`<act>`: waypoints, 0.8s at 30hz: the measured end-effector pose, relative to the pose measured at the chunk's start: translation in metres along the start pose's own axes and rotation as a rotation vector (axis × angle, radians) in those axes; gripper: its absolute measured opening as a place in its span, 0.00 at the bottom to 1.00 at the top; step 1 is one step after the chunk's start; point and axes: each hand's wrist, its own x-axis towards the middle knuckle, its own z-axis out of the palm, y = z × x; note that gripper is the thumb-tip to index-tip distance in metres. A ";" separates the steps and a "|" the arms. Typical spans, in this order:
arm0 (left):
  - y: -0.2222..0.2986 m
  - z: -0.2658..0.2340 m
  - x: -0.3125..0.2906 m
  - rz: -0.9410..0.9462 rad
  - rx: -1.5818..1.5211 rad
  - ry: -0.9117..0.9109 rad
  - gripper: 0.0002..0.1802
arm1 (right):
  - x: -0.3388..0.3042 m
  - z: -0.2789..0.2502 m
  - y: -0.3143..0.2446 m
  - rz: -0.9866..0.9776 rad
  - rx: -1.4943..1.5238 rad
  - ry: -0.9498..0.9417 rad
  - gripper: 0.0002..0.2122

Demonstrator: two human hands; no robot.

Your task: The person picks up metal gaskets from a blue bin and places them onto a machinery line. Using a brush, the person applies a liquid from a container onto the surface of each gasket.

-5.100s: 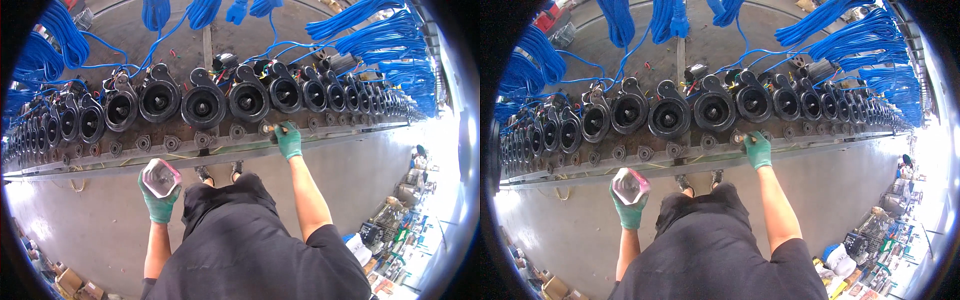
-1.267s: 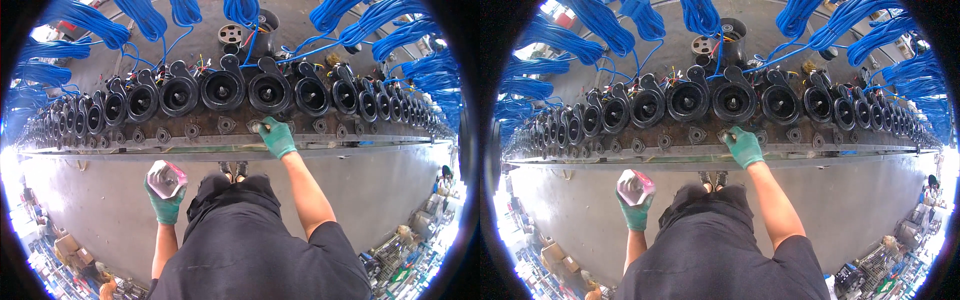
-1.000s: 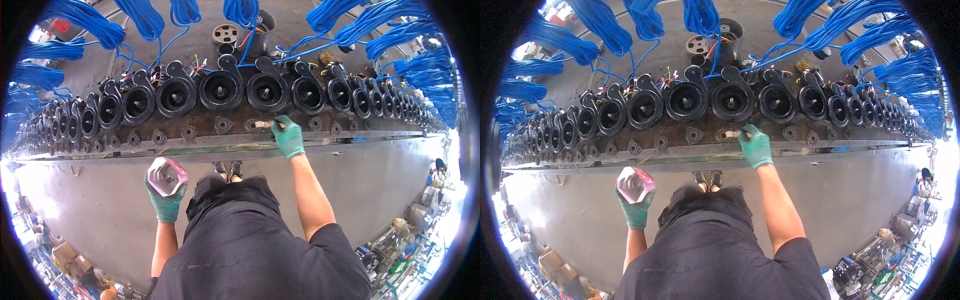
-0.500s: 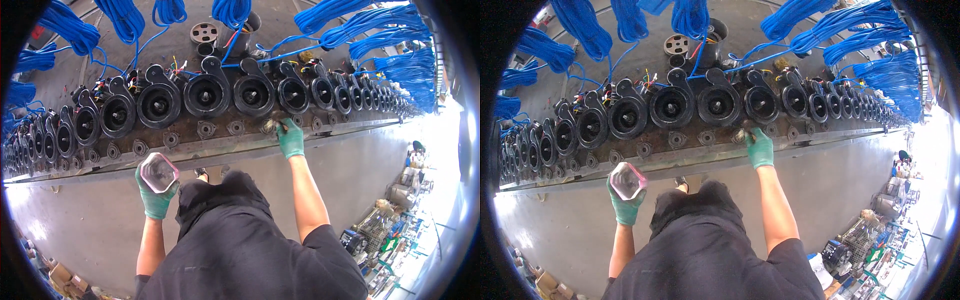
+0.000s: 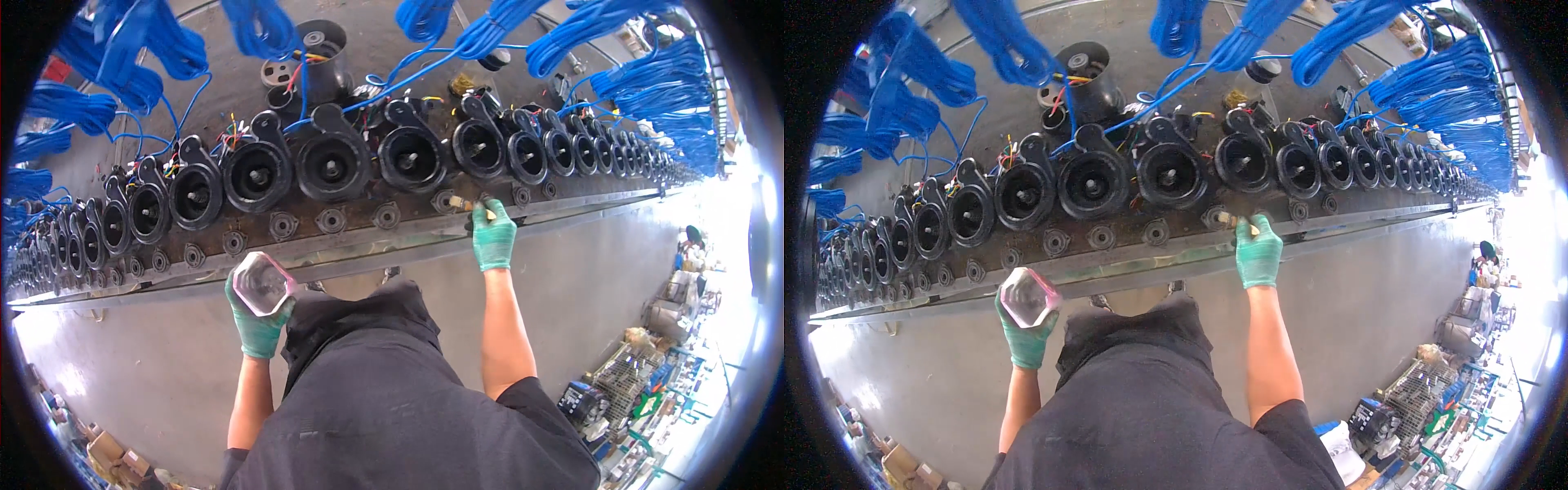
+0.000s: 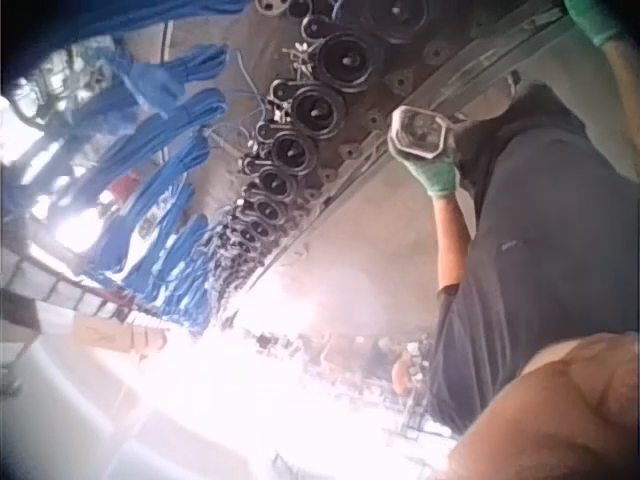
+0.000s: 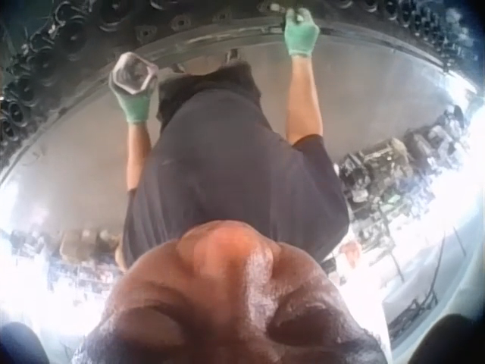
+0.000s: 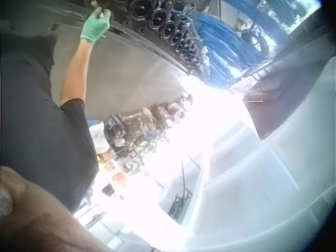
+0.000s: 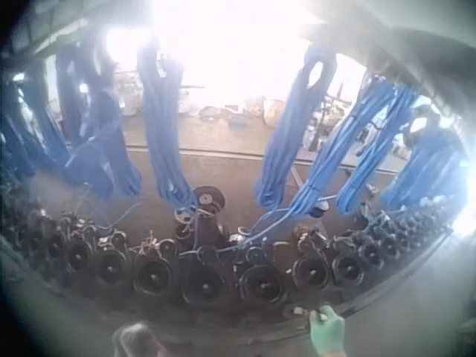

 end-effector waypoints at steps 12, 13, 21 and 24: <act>0.088 0.106 -0.046 -0.064 0.035 0.078 0.49 | 0.050 -0.011 0.035 -0.255 -0.304 -0.363 0.12; 0.091 0.110 -0.049 -0.060 0.035 0.090 0.49 | 0.053 -0.011 0.037 -0.270 -0.259 -0.403 0.12; 0.101 0.117 -0.051 -0.091 -0.174 0.135 0.50 | 0.061 -0.039 0.040 -0.218 0.052 -0.305 0.10; 0.087 0.118 -0.054 -0.079 -0.219 0.129 0.52 | 0.067 -0.085 0.053 -0.126 -0.025 -0.193 0.10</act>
